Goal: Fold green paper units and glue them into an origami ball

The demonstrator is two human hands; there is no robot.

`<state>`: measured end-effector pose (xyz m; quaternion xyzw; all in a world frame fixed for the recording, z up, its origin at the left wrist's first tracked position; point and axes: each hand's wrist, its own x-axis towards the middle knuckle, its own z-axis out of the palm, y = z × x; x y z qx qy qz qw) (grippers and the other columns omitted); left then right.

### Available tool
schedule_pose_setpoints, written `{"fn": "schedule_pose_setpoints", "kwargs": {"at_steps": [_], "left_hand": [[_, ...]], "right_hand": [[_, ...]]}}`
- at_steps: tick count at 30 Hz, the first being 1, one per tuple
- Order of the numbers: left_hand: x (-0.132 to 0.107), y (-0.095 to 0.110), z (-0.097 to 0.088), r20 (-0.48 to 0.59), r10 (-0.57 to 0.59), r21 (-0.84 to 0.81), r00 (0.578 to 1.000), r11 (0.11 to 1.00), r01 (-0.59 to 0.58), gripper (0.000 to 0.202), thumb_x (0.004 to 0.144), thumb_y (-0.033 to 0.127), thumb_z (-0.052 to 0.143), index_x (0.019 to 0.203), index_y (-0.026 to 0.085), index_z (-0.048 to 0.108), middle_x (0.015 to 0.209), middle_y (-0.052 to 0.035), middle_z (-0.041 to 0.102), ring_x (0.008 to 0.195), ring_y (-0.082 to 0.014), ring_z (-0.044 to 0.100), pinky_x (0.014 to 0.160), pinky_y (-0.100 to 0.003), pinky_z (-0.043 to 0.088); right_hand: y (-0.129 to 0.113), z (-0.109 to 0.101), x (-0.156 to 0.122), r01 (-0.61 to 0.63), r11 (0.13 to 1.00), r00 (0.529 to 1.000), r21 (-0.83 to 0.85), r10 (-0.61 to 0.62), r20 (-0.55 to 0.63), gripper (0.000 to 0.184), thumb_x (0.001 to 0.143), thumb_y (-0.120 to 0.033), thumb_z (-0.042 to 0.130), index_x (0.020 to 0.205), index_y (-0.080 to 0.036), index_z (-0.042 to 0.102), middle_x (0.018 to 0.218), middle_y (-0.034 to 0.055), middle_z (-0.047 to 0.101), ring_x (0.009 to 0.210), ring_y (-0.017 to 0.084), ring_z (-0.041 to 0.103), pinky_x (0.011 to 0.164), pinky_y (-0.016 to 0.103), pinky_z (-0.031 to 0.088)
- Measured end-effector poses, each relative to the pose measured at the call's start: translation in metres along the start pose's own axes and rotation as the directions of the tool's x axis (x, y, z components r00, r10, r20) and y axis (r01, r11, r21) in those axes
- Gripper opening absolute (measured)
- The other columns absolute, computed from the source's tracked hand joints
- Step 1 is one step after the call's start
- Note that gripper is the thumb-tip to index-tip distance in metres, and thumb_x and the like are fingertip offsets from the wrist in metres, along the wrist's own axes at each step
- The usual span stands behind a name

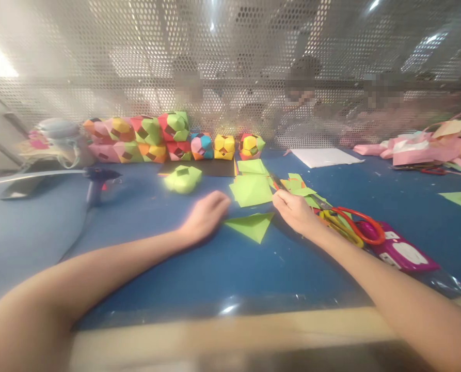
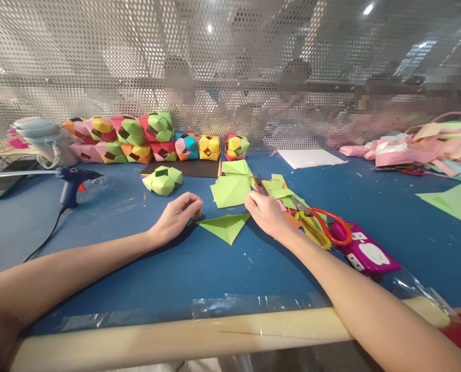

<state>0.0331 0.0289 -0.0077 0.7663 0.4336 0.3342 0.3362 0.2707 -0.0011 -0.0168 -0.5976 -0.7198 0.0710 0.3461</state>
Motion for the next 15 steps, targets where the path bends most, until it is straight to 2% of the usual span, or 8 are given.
{"fn": "schedule_pose_setpoints", "kwargs": {"at_steps": [4, 7, 11, 15], "left_hand": [[-0.0013, 0.0004, -0.0017, 0.023, 0.005, -0.007, 1.0, 1.0, -0.005, 0.026, 0.088, 0.041, 0.04, 0.077, 0.019, 0.05, 0.074, -0.0005, 0.057, 0.07, -0.0131, 0.05, 0.068, -0.028, 0.042], [-0.0015, -0.0013, -0.0023, 0.025, 0.018, -0.023, 1.0, 1.0, -0.018, 0.026, 0.089, 0.04, 0.038, 0.076, 0.019, 0.047, 0.073, 0.0001, 0.055, 0.07, -0.0128, 0.049, 0.069, -0.028, 0.042], [-0.0012, -0.0033, -0.0022, 0.029, 0.051, -0.027, 0.998, 0.998, -0.05, 0.028, 0.09, 0.04, 0.035, 0.073, 0.019, 0.045, 0.072, 0.0004, 0.052, 0.069, -0.0125, 0.047, 0.068, -0.028, 0.042], [-0.0018, -0.0024, -0.0017, 0.042, 0.046, -0.015, 0.998, 0.999, -0.046, 0.028, 0.09, 0.04, 0.035, 0.074, 0.019, 0.045, 0.071, 0.0007, 0.052, 0.068, -0.0126, 0.047, 0.068, -0.028, 0.042]], "right_hand": [[-0.0065, 0.0041, -0.0012, 0.038, 0.999, 0.999, -0.012, -0.038, -0.033, 0.035, 0.085, -0.037, 0.035, 0.057, -0.021, 0.023, 0.05, -0.0051, 0.024, 0.048, 0.01, 0.028, 0.047, 0.023, 0.026], [-0.0081, 0.0055, -0.001, 0.061, 0.998, 0.995, -0.018, -0.063, -0.08, 0.038, 0.086, -0.038, 0.036, 0.056, -0.021, 0.021, 0.05, -0.0052, 0.023, 0.048, 0.01, 0.027, 0.047, 0.023, 0.025], [-0.0062, 0.0058, 0.0003, 0.058, 0.997, 0.991, 0.041, -0.053, -0.122, 0.03, 0.085, -0.036, 0.038, 0.059, -0.022, 0.034, 0.052, -0.0043, 0.035, 0.05, 0.011, 0.036, 0.05, 0.023, 0.032], [-0.006, 0.0065, -0.0014, 0.086, 0.992, 0.992, 0.093, -0.076, -0.105, 0.015, 0.083, -0.031, 0.041, 0.072, -0.021, 0.046, 0.063, -0.0011, 0.053, 0.055, 0.012, 0.047, 0.054, 0.023, 0.039]]}}
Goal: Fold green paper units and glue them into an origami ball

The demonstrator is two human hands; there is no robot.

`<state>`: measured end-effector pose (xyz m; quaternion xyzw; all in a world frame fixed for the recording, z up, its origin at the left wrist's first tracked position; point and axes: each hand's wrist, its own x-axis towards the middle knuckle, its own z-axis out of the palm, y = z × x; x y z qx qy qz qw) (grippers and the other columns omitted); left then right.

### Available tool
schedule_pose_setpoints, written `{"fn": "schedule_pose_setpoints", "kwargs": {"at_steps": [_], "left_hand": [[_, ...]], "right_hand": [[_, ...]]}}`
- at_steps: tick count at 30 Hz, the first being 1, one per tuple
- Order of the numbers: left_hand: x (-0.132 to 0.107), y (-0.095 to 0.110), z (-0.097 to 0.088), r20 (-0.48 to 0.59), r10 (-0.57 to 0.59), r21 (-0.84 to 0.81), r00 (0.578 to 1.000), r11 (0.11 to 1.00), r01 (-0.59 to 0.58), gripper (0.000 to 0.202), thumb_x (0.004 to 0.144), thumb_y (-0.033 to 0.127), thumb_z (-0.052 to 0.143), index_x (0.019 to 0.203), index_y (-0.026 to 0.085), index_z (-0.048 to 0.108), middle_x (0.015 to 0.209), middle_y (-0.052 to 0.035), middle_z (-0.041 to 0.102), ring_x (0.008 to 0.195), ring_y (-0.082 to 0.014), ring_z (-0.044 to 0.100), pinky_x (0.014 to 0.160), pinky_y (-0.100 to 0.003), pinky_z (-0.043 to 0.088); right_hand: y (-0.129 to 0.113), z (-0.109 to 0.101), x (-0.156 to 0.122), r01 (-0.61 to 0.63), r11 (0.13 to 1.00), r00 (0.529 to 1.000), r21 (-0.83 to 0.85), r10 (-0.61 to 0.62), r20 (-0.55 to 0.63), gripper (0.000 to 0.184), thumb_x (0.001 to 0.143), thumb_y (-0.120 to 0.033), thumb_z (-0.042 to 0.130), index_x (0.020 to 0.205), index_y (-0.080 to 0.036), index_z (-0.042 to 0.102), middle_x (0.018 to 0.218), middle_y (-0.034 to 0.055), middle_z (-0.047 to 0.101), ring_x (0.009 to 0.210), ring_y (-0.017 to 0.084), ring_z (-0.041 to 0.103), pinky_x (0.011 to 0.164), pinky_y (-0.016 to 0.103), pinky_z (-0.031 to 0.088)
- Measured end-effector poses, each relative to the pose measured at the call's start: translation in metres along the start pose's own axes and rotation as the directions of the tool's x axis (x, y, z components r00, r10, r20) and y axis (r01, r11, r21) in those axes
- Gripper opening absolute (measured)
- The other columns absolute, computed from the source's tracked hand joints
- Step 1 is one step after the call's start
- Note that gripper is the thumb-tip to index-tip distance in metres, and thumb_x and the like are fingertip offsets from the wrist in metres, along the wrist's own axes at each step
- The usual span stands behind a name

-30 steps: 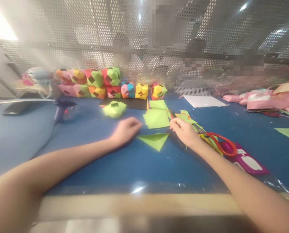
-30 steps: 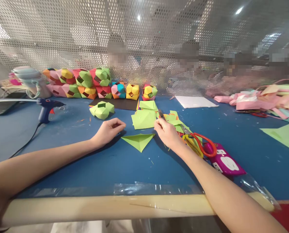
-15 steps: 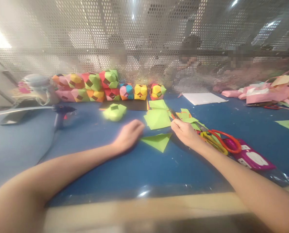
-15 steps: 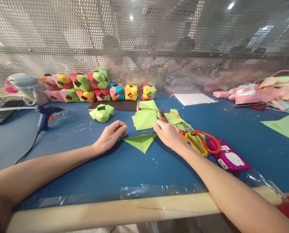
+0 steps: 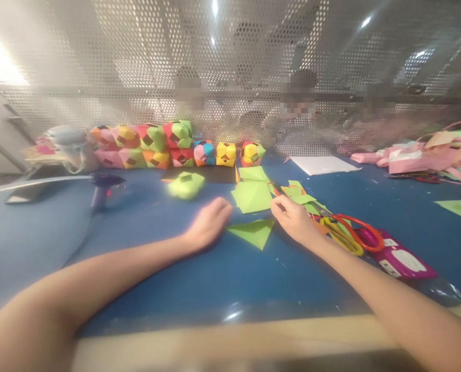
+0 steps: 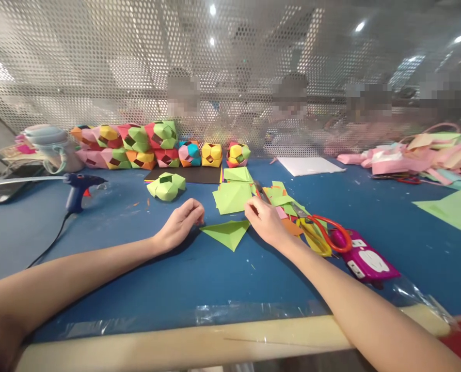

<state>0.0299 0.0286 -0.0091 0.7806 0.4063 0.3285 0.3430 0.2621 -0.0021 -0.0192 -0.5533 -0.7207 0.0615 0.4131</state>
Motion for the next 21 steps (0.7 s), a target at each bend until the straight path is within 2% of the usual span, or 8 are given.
{"fn": "schedule_pose_setpoints", "kwargs": {"at_steps": [4, 8, 12, 15, 21], "left_hand": [[0.0, 0.001, 0.001, 0.008, 0.006, 0.034, 1.0, 0.999, -0.006, 0.026, 0.088, 0.039, 0.04, 0.076, 0.018, 0.049, 0.069, 0.0004, 0.055, 0.066, -0.0129, 0.049, 0.064, -0.027, 0.042], [0.001, 0.001, 0.002, -0.01, 0.029, 0.086, 1.0, 0.996, -0.028, 0.021, 0.085, 0.035, 0.047, 0.075, 0.017, 0.052, 0.072, -0.0009, 0.058, 0.068, -0.0135, 0.052, 0.064, -0.027, 0.043], [0.002, 0.0, 0.002, -0.012, 0.036, 0.096, 0.999, 0.995, -0.035, 0.02, 0.085, 0.034, 0.047, 0.076, 0.017, 0.053, 0.074, -0.0014, 0.059, 0.068, -0.0131, 0.053, 0.063, -0.026, 0.043], [0.002, -0.001, 0.002, -0.012, 0.025, 0.084, 1.0, 0.996, -0.024, 0.02, 0.086, 0.034, 0.047, 0.077, 0.017, 0.054, 0.075, -0.0018, 0.06, 0.068, -0.0129, 0.053, 0.063, -0.026, 0.044], [0.001, -0.002, 0.0, 0.004, 0.021, 0.069, 1.0, 0.997, -0.021, 0.019, 0.086, 0.033, 0.048, 0.078, 0.017, 0.055, 0.076, -0.0013, 0.061, 0.07, -0.0125, 0.054, 0.065, -0.025, 0.044]], "right_hand": [[-0.002, -0.002, -0.002, 0.01, 1.0, 0.999, -0.005, -0.01, 0.039, 0.01, 0.083, -0.029, 0.043, 0.079, -0.021, 0.049, 0.07, 0.0007, 0.06, 0.058, 0.013, 0.052, 0.056, 0.024, 0.041], [-0.001, -0.005, -0.002, -0.011, 0.999, 0.996, -0.032, 0.013, 0.084, 0.016, 0.088, -0.03, 0.038, 0.079, -0.022, 0.048, 0.067, 0.0002, 0.059, 0.058, 0.014, 0.053, 0.058, 0.025, 0.042], [0.004, -0.004, -0.003, -0.008, 0.998, 0.997, -0.055, 0.012, 0.071, 0.022, 0.09, -0.033, 0.033, 0.073, -0.023, 0.045, 0.056, -0.0026, 0.05, 0.052, 0.014, 0.048, 0.055, 0.025, 0.04], [0.006, -0.003, -0.006, 0.04, 0.997, 0.997, -0.061, -0.035, 0.067, 0.028, 0.091, -0.033, 0.031, 0.067, -0.023, 0.041, 0.053, -0.0031, 0.044, 0.05, 0.014, 0.044, 0.053, 0.024, 0.038], [-0.005, -0.003, -0.013, 0.129, 0.992, 0.987, -0.002, -0.129, 0.091, 0.033, 0.092, -0.032, 0.03, 0.06, -0.023, 0.025, 0.051, -0.0048, 0.031, 0.047, 0.011, 0.035, 0.048, 0.024, 0.032]]}}
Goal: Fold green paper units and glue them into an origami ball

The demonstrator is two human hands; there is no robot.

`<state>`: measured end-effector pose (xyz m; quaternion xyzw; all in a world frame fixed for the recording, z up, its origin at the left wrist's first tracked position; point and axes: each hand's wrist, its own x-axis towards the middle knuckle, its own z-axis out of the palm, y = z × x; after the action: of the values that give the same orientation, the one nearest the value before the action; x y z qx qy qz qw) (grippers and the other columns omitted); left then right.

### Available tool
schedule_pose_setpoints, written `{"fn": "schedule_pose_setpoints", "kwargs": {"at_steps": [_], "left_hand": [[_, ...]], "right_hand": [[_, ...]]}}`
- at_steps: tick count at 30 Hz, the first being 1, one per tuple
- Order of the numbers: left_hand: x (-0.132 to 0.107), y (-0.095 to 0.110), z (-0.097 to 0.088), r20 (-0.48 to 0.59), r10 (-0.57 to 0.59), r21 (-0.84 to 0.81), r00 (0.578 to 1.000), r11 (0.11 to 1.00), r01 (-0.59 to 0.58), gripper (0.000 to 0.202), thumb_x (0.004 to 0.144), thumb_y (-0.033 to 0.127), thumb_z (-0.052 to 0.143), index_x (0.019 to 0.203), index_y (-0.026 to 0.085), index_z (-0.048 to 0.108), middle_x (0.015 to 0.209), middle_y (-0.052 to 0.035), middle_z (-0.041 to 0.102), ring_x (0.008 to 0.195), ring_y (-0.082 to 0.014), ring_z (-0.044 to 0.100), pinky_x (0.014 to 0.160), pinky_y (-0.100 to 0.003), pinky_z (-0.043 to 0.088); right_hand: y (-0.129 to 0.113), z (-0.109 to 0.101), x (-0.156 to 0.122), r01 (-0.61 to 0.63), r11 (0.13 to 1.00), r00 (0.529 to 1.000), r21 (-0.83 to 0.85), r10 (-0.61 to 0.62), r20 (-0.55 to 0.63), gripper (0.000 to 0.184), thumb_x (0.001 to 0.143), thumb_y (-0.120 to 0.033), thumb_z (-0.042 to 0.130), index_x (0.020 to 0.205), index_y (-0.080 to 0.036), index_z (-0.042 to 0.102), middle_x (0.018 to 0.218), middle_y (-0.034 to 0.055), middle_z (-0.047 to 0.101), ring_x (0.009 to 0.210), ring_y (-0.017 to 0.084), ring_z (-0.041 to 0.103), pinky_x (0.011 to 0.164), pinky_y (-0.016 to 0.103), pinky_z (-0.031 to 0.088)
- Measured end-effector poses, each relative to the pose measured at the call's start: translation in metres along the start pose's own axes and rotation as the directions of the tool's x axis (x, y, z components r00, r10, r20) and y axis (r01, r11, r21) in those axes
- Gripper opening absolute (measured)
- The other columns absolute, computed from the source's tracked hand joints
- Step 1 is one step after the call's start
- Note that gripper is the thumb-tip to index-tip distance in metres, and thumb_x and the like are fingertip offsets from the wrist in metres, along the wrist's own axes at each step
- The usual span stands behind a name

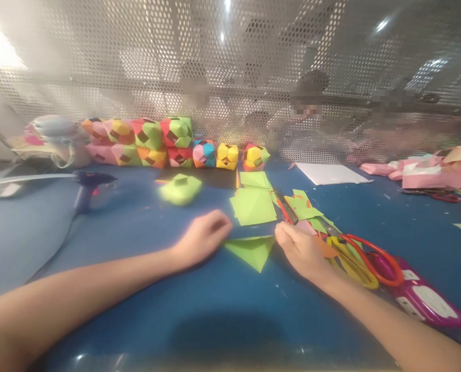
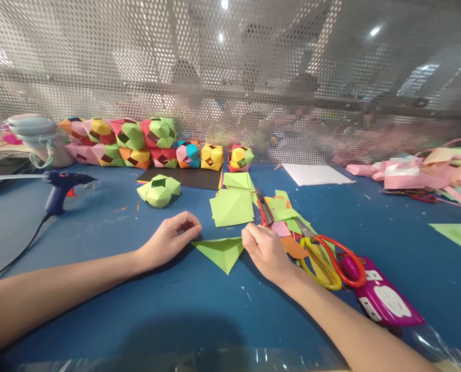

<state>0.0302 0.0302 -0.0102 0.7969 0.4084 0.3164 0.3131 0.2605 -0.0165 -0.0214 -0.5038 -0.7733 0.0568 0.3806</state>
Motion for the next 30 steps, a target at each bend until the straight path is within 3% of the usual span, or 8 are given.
{"fn": "schedule_pose_setpoints", "kwargs": {"at_steps": [3, 9, 14, 27, 30], "left_hand": [[-0.002, 0.002, -0.001, 0.015, 0.03, 0.021, 0.999, 0.999, -0.031, 0.018, 0.087, 0.031, 0.047, 0.078, 0.017, 0.055, 0.076, -0.0007, 0.061, 0.07, -0.0116, 0.054, 0.066, -0.024, 0.043], [-0.007, 0.006, -0.006, 0.102, 0.126, 0.034, 0.987, 0.991, -0.13, 0.017, 0.089, 0.024, 0.044, 0.078, 0.017, 0.054, 0.075, -0.002, 0.06, 0.068, -0.0108, 0.054, 0.064, -0.022, 0.043], [-0.008, 0.005, -0.009, 0.162, 0.213, -0.013, 0.964, 0.977, -0.213, 0.015, 0.089, 0.021, 0.042, 0.08, 0.017, 0.053, 0.075, -0.0041, 0.06, 0.066, -0.0114, 0.052, 0.063, -0.023, 0.043], [-0.006, 0.008, -0.011, 0.189, 0.248, -0.124, 0.95, 0.966, -0.228, 0.014, 0.09, 0.018, 0.041, 0.08, 0.016, 0.051, 0.07, -0.0047, 0.058, 0.066, -0.0128, 0.052, 0.063, -0.024, 0.044], [-0.007, 0.007, -0.009, 0.18, 0.258, -0.145, 0.949, 0.961, -0.234, 0.013, 0.089, 0.017, 0.042, 0.079, 0.016, 0.051, 0.069, -0.0051, 0.059, 0.066, -0.0133, 0.053, 0.063, -0.024, 0.044]], "right_hand": [[-0.008, -0.001, -0.002, 0.048, 0.998, 0.999, 0.027, -0.047, -0.013, 0.034, 0.093, -0.027, 0.032, 0.06, -0.023, 0.023, 0.052, -0.0054, 0.027, 0.046, 0.011, 0.031, 0.048, 0.024, 0.03], [-0.012, -0.001, -0.004, 0.001, 0.988, 0.999, 0.151, -0.006, 0.033, 0.018, 0.091, -0.019, 0.038, 0.074, -0.022, 0.045, 0.066, -0.001, 0.051, 0.06, 0.012, 0.05, 0.056, 0.024, 0.041], [-0.009, 0.001, -0.008, -0.048, 0.981, 0.996, 0.188, 0.033, 0.084, 0.014, 0.09, -0.014, 0.041, 0.08, -0.023, 0.046, 0.07, -0.0004, 0.052, 0.063, 0.013, 0.052, 0.058, 0.024, 0.043], [-0.012, -0.013, -0.011, -0.151, 0.945, 0.983, 0.289, 0.111, 0.15, 0.022, 0.089, -0.016, 0.039, 0.07, -0.025, 0.047, 0.061, 0.0016, 0.054, 0.055, 0.018, 0.053, 0.05, 0.03, 0.041], [-0.014, -0.016, -0.014, -0.239, 0.933, 0.961, 0.269, 0.188, 0.202, 0.023, 0.089, -0.022, 0.041, 0.07, -0.026, 0.054, 0.062, 0.0025, 0.058, 0.055, 0.02, 0.056, 0.051, 0.032, 0.045]]}}
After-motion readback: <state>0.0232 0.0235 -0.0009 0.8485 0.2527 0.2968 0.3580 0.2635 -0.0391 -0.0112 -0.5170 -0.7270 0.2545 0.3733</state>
